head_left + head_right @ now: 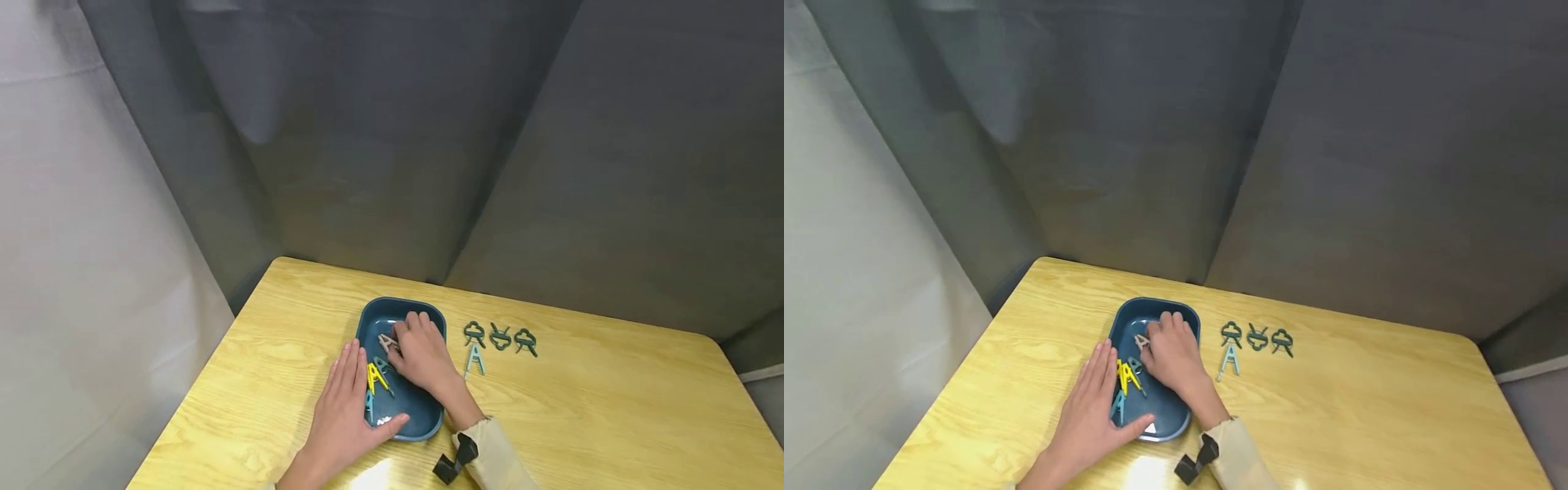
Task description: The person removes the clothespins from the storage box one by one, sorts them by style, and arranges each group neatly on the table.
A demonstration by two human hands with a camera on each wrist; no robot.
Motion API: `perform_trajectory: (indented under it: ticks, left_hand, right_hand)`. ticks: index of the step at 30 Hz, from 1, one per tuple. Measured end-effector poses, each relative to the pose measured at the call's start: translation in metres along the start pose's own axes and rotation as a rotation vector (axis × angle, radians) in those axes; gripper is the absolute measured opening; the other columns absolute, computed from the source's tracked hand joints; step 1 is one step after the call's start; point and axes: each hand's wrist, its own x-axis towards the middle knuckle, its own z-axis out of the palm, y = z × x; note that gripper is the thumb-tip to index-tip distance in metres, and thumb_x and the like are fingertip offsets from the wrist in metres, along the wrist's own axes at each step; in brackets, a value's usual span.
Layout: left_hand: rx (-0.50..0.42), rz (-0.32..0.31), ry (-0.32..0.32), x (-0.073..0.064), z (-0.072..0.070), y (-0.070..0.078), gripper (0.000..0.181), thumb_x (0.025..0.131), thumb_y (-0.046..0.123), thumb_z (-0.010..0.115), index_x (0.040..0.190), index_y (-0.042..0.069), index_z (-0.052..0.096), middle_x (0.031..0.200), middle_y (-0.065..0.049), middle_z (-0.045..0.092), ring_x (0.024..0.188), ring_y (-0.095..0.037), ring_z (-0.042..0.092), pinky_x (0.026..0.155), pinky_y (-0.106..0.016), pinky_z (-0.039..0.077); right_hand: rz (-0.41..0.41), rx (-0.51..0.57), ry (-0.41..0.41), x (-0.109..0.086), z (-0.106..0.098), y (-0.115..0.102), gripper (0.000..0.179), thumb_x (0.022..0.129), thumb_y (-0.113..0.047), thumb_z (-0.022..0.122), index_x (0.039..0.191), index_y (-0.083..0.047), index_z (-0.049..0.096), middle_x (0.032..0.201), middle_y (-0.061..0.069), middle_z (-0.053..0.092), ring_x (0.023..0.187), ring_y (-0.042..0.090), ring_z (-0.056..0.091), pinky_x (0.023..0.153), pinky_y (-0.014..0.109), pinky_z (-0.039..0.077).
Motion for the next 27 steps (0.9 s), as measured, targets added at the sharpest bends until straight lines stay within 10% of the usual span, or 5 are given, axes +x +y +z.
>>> perform_trajectory:
  ticks: [18, 27]
  left_hand:
    - [-0.014, 0.002, 0.0, -0.001, 0.0, 0.003, 0.127, 0.082, 0.092, 0.048, 0.166, 0.001, 0.02, 0.175, -0.014, 0.011, 0.162, -0.027, 0.008, 0.129, -0.045, 0.021]
    - [-0.022, -0.01, -0.019, -0.001, -0.002, 0.002, 0.127, 0.082, 0.093, 0.047, 0.166, 0.001, 0.018, 0.176, -0.013, 0.01, 0.162, -0.025, 0.005, 0.129, -0.047, 0.021]
  right_hand:
    - [0.127, -0.085, -0.137, -0.001, 0.002, -0.002, 0.051, 0.093, -0.041, 0.075, 0.053, -0.014, 0.058, 0.075, 0.008, 0.063, 0.081, 0.026, 0.052, 0.072, 0.041, 0.046]
    - [-0.009, -0.014, -0.126, -0.004, -0.023, 0.008, 0.026, 0.093, -0.032, 0.078, 0.094, -0.006, 0.075, 0.085, 0.006, 0.061, 0.082, 0.025, 0.046, 0.074, 0.038, 0.042]
